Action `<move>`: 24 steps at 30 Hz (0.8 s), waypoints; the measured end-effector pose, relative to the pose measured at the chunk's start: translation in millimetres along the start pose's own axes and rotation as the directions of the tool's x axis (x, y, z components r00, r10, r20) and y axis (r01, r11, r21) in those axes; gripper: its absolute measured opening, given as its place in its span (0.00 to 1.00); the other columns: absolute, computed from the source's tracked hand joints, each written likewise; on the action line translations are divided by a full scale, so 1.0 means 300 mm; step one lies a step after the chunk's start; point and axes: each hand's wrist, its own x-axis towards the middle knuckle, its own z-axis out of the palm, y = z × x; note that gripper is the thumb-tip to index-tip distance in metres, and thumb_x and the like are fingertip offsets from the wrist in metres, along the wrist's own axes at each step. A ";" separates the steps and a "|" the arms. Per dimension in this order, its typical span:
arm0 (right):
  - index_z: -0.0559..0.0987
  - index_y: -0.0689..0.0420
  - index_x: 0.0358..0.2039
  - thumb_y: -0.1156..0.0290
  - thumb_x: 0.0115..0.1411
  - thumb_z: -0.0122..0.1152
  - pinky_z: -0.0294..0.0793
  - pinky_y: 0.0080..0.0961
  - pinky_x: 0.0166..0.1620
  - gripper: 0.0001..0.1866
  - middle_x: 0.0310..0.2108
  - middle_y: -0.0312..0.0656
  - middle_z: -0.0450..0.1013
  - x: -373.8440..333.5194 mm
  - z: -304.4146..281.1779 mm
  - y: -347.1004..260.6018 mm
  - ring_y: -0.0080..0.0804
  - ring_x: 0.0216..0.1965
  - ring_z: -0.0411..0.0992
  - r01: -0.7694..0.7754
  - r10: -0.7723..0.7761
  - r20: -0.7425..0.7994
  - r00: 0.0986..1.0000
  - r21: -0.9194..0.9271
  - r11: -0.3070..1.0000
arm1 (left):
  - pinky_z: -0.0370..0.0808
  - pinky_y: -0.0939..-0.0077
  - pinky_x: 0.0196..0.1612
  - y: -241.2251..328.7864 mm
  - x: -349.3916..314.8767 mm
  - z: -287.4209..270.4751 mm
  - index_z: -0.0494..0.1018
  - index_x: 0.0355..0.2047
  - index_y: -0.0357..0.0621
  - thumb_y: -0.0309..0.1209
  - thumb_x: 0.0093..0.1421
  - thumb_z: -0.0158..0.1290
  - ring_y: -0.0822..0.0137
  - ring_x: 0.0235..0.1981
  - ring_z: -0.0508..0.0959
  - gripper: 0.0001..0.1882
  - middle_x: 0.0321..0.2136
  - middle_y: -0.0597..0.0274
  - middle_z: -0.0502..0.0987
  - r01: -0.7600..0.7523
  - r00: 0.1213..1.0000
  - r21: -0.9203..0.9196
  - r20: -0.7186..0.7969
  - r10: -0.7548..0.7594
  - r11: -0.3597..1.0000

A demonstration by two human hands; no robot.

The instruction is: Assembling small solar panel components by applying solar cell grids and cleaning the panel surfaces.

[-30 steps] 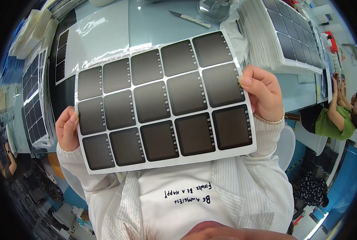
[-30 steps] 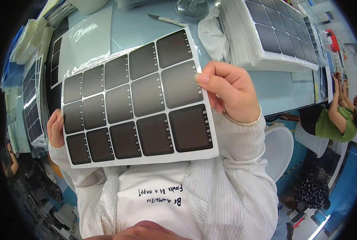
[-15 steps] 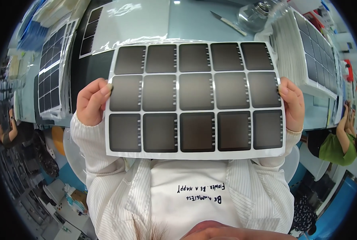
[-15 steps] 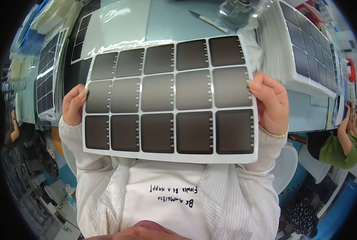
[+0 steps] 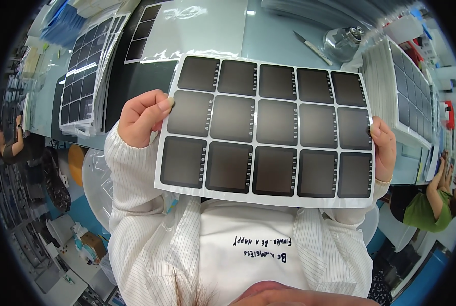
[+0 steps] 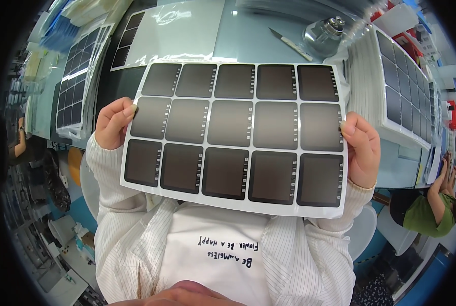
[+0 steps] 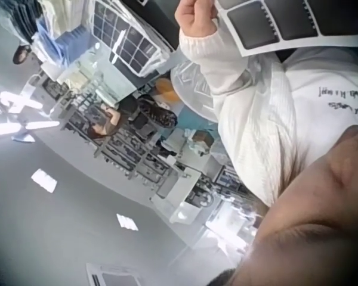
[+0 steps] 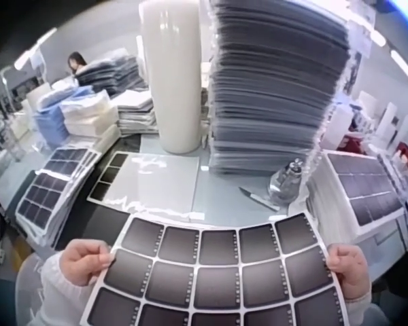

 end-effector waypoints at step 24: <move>0.72 0.66 0.20 0.79 0.52 0.57 0.54 0.13 0.18 0.07 0.14 0.36 0.65 0.007 -0.009 -0.080 0.19 0.13 0.61 0.727 -0.751 0.191 0.632 -0.482 0.489 | 0.60 0.84 0.22 0.166 -0.013 0.054 0.67 0.22 0.33 0.19 0.53 0.50 0.74 0.19 0.65 0.04 0.19 0.61 0.68 -0.656 0.616 0.571 0.027 0.787 0.494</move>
